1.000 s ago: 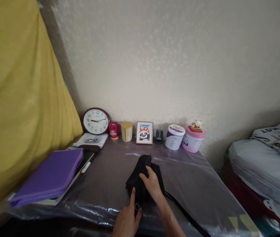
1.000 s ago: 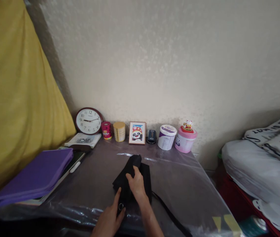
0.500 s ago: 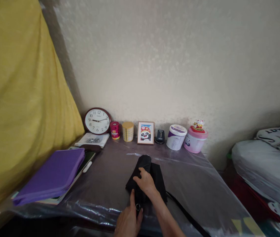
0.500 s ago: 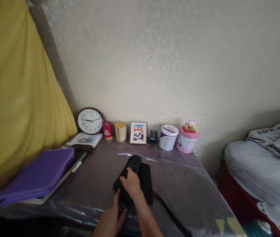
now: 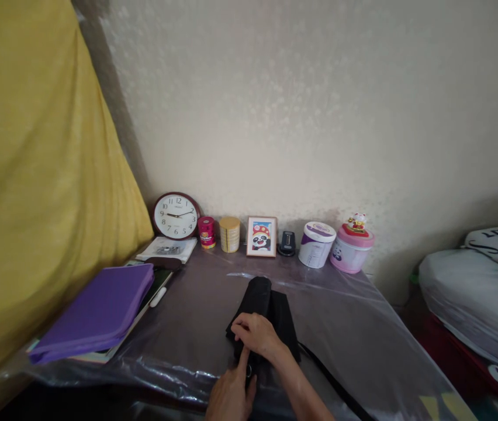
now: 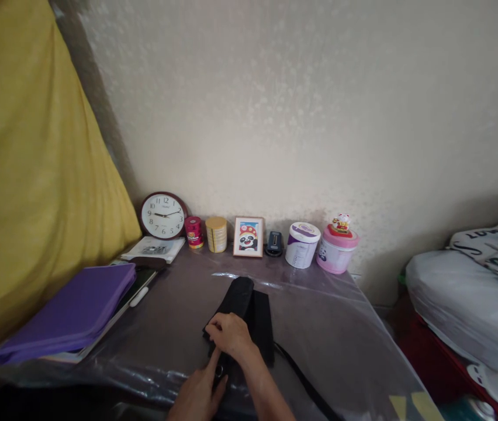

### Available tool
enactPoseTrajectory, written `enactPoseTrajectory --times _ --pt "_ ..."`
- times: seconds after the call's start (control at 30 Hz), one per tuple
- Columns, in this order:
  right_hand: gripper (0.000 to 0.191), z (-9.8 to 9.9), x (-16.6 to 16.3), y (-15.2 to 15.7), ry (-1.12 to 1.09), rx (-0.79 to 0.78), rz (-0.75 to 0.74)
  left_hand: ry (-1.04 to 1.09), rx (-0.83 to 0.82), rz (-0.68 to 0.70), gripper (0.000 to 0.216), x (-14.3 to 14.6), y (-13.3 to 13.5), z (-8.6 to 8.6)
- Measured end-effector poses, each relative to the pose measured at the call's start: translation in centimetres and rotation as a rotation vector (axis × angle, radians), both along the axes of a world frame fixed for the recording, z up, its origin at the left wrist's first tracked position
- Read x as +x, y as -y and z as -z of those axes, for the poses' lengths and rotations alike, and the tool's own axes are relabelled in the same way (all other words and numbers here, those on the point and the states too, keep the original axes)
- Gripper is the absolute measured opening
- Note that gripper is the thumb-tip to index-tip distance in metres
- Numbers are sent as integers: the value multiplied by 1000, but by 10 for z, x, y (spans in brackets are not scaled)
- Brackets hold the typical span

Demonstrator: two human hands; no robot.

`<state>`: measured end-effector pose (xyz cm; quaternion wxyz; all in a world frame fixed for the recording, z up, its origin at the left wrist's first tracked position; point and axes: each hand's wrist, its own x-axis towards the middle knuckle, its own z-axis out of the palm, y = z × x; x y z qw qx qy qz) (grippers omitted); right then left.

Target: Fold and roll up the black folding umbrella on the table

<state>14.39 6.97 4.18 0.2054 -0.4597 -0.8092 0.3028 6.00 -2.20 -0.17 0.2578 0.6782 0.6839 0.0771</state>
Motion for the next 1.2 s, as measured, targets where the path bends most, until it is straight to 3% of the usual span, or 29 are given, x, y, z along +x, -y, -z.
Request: enactPoseTrajectory --times 0.23,0.4,0.5,0.63,0.73,0.9,1.07,1.2 --pt "18 3 21 8 -223 107 -56 25 -25 5 56 -2 1 -12" --pt "20 20 40 9 -293 323 -67 62 -35 26 61 -3 0 -19" --pt "23 33 42 -10 -172 438 -107 80 -40 22 64 -3 -2 -19" --pt "27 45 37 -59 -52 495 -51 110 -64 -22 68 -4 -3 -19" --pt "27 47 32 -97 -86 425 43 126 -62 -37 68 -5 -3 -18" --pt "24 43 48 -131 -312 161 360 170 -22 -62 67 -7 -1 -10" --pt "32 50 104 -111 -406 2 552 214 45 -80 64 -10 2 0" --pt "36 58 128 -78 -497 -178 578 217 37 -78 63 -11 1 -1"
